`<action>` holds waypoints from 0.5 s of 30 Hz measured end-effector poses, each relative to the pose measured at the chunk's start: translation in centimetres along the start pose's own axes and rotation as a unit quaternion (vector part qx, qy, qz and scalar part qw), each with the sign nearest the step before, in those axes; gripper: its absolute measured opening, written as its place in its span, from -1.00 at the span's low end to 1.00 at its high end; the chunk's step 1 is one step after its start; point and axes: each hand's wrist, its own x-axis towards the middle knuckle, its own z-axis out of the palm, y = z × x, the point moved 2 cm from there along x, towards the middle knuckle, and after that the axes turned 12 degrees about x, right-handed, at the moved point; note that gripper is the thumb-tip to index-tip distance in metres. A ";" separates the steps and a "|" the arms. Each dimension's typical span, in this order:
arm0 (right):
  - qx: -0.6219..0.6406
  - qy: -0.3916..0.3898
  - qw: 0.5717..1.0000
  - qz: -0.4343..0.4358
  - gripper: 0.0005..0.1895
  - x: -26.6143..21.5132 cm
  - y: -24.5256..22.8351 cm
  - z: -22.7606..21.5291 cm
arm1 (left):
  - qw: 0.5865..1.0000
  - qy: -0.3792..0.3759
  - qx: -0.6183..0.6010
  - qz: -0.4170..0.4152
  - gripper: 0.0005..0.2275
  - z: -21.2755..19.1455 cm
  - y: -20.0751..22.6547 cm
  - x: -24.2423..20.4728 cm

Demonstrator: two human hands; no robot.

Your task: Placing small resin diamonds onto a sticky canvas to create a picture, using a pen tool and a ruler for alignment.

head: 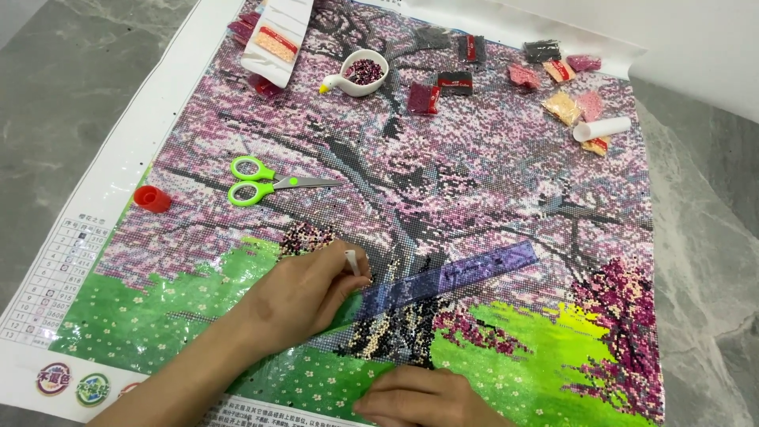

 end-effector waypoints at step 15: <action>-0.008 0.008 1.000 -0.019 -0.85 0.2 -0.1 0.0 | 1.000 0.000 0.003 -0.006 -0.97 0.2 -0.2 -0.1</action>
